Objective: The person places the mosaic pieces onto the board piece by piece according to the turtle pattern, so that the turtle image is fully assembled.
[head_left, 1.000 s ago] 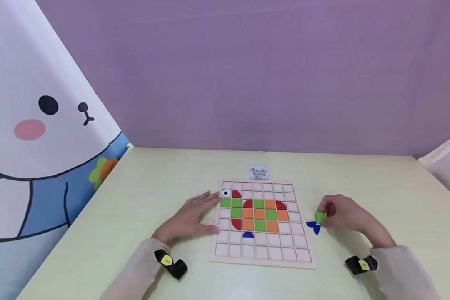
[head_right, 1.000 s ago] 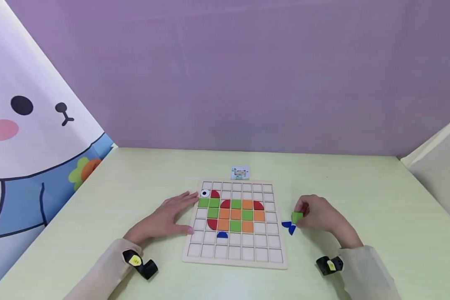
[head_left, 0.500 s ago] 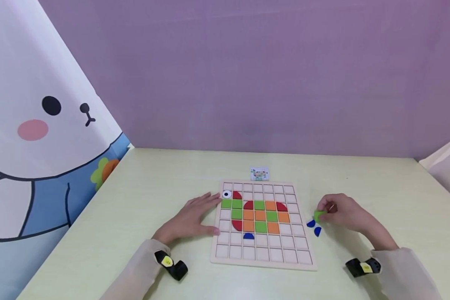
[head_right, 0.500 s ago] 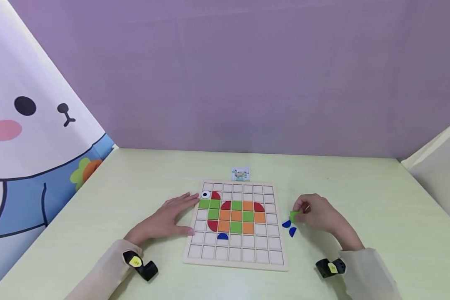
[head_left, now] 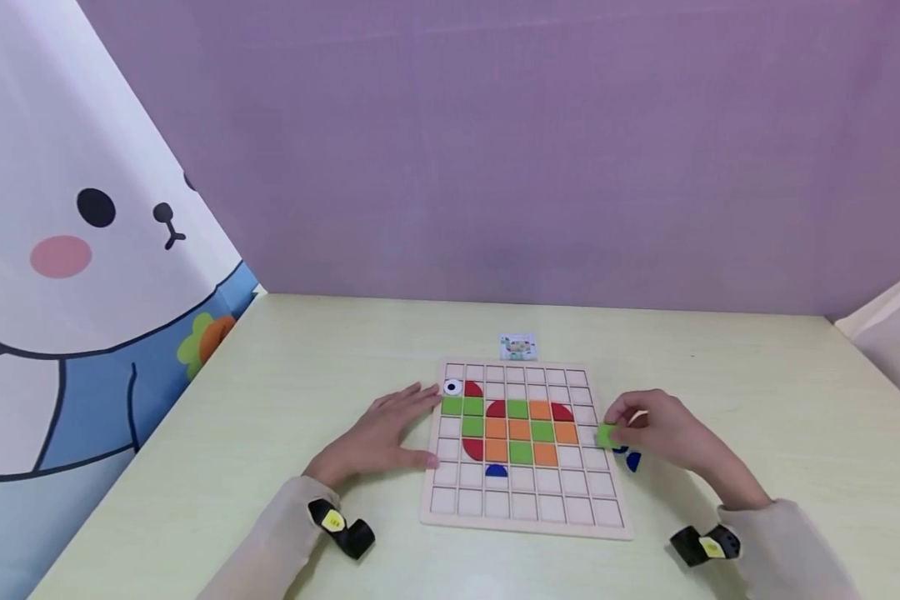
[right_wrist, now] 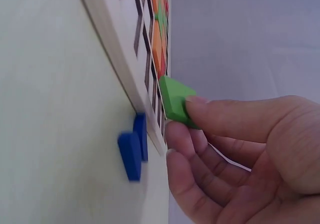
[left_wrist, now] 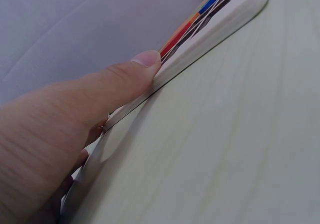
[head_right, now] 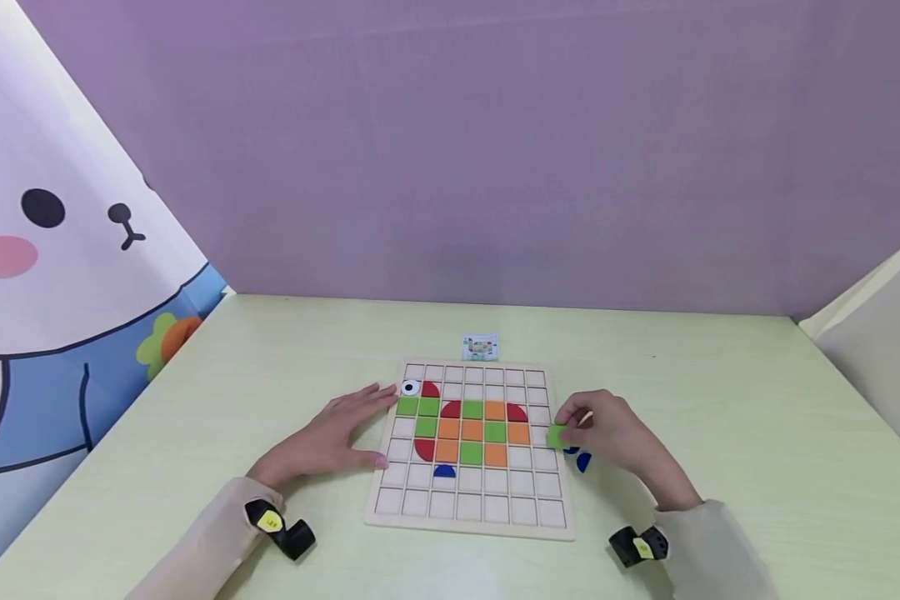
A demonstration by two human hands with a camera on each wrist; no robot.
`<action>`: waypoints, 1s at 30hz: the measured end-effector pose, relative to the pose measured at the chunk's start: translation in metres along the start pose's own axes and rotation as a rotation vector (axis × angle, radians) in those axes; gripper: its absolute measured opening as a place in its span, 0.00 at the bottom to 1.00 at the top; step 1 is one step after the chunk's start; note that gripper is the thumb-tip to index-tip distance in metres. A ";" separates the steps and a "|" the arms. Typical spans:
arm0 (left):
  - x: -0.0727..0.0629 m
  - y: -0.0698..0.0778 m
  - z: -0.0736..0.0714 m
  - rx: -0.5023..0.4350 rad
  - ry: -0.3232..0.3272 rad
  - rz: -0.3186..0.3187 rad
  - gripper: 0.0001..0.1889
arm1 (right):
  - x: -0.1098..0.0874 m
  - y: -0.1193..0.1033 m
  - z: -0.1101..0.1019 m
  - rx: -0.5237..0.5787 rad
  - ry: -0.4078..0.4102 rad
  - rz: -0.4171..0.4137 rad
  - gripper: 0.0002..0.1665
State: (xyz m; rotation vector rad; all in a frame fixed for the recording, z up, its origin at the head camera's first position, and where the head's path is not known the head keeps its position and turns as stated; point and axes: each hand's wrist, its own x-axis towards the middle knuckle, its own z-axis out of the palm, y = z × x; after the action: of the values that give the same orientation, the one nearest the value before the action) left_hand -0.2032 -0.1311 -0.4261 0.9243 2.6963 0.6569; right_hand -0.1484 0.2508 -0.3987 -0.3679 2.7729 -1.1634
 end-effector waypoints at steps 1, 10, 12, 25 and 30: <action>0.000 0.000 0.000 -0.001 0.001 0.002 0.47 | 0.000 -0.002 0.002 0.009 -0.004 -0.002 0.05; -0.001 0.000 -0.001 -0.006 0.002 -0.007 0.47 | 0.003 -0.016 0.014 0.046 -0.041 -0.007 0.06; -0.001 0.000 -0.002 -0.004 0.004 -0.008 0.47 | 0.004 -0.018 0.016 0.060 -0.046 -0.004 0.06; -0.001 0.002 -0.002 -0.019 0.000 -0.010 0.47 | 0.006 -0.023 0.027 0.072 -0.055 -0.021 0.06; -0.001 0.002 -0.002 -0.017 -0.001 -0.008 0.47 | 0.006 -0.023 0.029 0.055 -0.065 -0.049 0.06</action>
State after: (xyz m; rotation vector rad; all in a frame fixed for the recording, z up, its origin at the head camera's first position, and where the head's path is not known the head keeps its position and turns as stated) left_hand -0.2021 -0.1312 -0.4236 0.9090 2.6883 0.6760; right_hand -0.1446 0.2137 -0.4032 -0.4623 2.6854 -1.2130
